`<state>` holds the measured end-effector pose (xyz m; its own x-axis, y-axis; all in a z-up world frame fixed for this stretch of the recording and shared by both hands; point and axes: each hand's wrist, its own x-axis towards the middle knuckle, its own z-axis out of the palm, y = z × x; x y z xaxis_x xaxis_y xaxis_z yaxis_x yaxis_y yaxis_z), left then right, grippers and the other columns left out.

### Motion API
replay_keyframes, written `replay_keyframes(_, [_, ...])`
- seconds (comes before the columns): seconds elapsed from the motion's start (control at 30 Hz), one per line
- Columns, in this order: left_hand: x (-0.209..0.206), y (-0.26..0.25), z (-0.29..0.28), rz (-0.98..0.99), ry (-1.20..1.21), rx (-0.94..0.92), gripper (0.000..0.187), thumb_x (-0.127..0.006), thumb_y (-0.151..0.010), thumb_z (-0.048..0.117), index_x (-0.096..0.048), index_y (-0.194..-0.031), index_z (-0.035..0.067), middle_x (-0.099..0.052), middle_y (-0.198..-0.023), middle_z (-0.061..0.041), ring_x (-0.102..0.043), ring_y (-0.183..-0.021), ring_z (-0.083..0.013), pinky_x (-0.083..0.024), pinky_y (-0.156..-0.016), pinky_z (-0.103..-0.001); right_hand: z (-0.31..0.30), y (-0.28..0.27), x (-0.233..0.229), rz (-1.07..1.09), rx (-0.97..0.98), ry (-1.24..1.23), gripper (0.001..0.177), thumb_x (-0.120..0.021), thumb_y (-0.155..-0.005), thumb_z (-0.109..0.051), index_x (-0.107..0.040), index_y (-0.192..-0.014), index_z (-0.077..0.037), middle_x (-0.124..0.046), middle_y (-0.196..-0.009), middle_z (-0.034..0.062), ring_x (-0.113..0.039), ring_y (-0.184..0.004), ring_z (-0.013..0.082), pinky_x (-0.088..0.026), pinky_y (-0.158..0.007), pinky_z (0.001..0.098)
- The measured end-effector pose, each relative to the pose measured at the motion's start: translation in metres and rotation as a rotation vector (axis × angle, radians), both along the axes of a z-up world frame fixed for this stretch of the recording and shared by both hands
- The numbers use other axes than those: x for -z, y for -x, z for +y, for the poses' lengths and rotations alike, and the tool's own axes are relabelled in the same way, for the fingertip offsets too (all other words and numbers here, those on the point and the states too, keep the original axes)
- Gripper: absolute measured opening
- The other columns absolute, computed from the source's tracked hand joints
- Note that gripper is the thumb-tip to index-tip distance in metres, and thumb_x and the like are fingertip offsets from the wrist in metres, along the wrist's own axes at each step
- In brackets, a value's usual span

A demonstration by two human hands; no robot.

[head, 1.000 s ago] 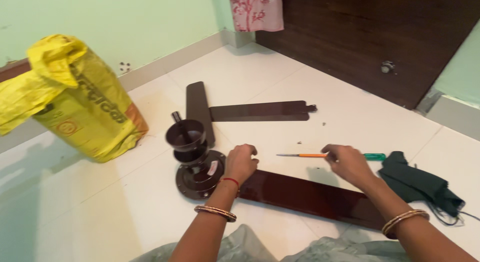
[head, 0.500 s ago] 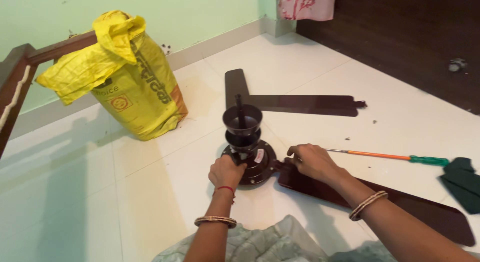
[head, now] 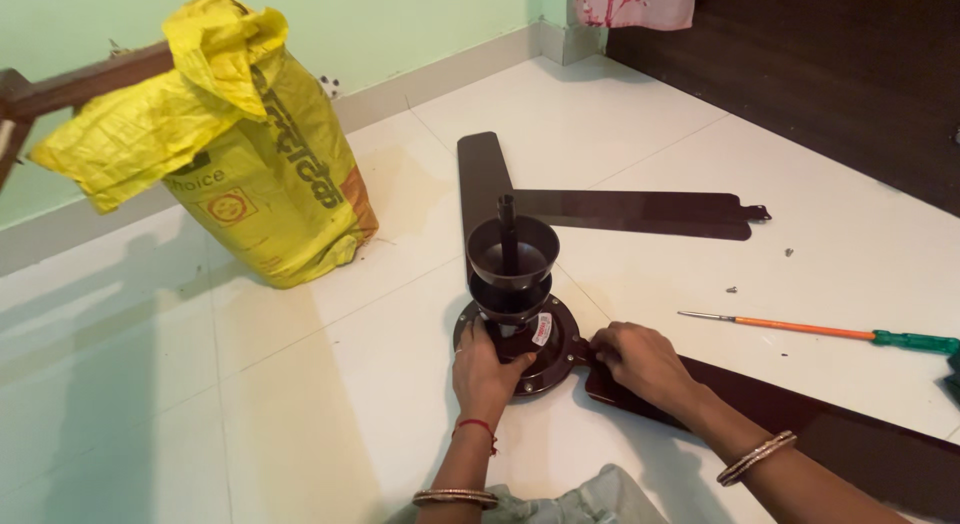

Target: The person wipes a ceiling fan blade with a cloth, then attaches it to the fan motor housing using screws and a screwdriver. They repeat the process for a second blade, securing it in place.

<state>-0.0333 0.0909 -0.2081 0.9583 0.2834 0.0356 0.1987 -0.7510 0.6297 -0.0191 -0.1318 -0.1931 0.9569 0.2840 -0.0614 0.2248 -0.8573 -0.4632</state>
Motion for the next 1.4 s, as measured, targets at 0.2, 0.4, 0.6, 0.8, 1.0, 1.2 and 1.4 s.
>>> replay_keyframes(0.2, [0.0, 0.002, 0.003, 0.022, 0.046, 0.03, 0.108, -0.097, -0.058, 0.035, -0.043, -0.144, -0.002, -0.054, -0.144, -0.018, -0.061, -0.124, -0.033, -0.051, -0.102, -0.039, 0.019, 0.008, 0.004, -0.031, -0.098, -0.14, 0.019, -0.065, -0.086, -0.007, -0.075, -0.103, -0.004, -0.075, -0.098, 0.0109, -0.071, -0.095, 0.0282, -0.054, -0.088, 0.0421])
replay_keyframes(0.4, [0.001, 0.007, 0.003, -0.027, 0.003, 0.044, 0.115, -0.1, -0.054, 0.034, -0.04, -0.144, -0.004, -0.047, -0.15, -0.02, -0.055, -0.129, -0.0345, -0.047, -0.107, -0.039, 0.027, 0.003, 0.005, -0.133, -0.24, 0.017, 0.016, -0.065, -0.086, -0.004, -0.073, -0.1, -0.002, -0.073, -0.094, 0.0123, -0.068, -0.095, 0.0293, -0.054, -0.085, 0.0418])
replay_keyframes(0.6, [0.004, 0.006, 0.003, -0.032, -0.008, 0.044, 0.114, -0.1, -0.054, 0.035, -0.042, -0.145, -0.002, -0.047, -0.151, -0.019, -0.053, -0.133, -0.0329, -0.045, -0.109, -0.039, 0.025, -0.007, 0.014, -0.191, -0.278, 0.075, 0.011, -0.064, -0.083, -0.001, -0.072, -0.09, -0.001, -0.071, -0.094, 0.0121, -0.067, -0.092, 0.0299, -0.056, -0.08, 0.0418])
replay_keyframes(0.8, [0.007, 0.006, 0.001, -0.037, -0.033, 0.044, 0.116, -0.1, -0.053, 0.035, -0.041, -0.145, -0.003, -0.047, -0.15, -0.019, -0.053, -0.133, -0.0317, -0.046, -0.107, -0.04, 0.025, -0.008, 0.02, -0.175, -0.256, 0.113, 0.008, -0.064, -0.087, -0.004, -0.07, -0.091, -0.002, -0.07, -0.089, 0.0126, -0.068, -0.09, 0.0282, -0.056, -0.08, 0.0401])
replay_keyframes(1.0, [0.005, 0.008, -0.001, 0.003, -0.029, 0.015, 0.114, -0.1, -0.054, 0.037, -0.042, -0.145, -0.002, -0.047, -0.151, -0.018, -0.055, -0.13, -0.0322, -0.047, -0.108, -0.039, 0.029, -0.003, 0.02, -0.13, -0.174, 0.139, 0.015, -0.061, -0.078, 0.004, -0.069, -0.091, 0.0, -0.071, -0.093, 0.0135, -0.068, -0.095, 0.0295, -0.055, -0.084, 0.0409])
replay_keyframes(1.2, [0.007, 0.002, 0.001, -0.011, -0.036, 0.032, 0.114, -0.1, -0.053, 0.037, -0.043, -0.143, -0.004, -0.047, -0.149, -0.02, -0.053, -0.132, -0.0332, -0.046, -0.106, -0.04, 0.027, -0.02, 0.026, -0.422, -0.491, 0.497, 0.024, -0.061, -0.082, -0.003, -0.068, -0.104, -0.002, -0.071, -0.104, 0.0146, -0.068, -0.101, 0.0279, -0.056, -0.084, 0.0409])
replay_keyframes(1.4, [0.01, 0.006, 0.001, -0.041, -0.019, 0.031, 0.114, -0.1, -0.053, 0.038, -0.044, -0.143, -0.005, -0.048, -0.15, -0.021, -0.055, -0.131, -0.0332, -0.049, -0.105, -0.039, 0.021, -0.03, 0.029, -0.447, -0.719, 0.723, 0.035, -0.06, -0.085, -0.011, -0.058, -0.119, -0.005, -0.069, -0.105, 0.011, -0.066, -0.102, 0.0247, -0.053, -0.084, 0.0385])
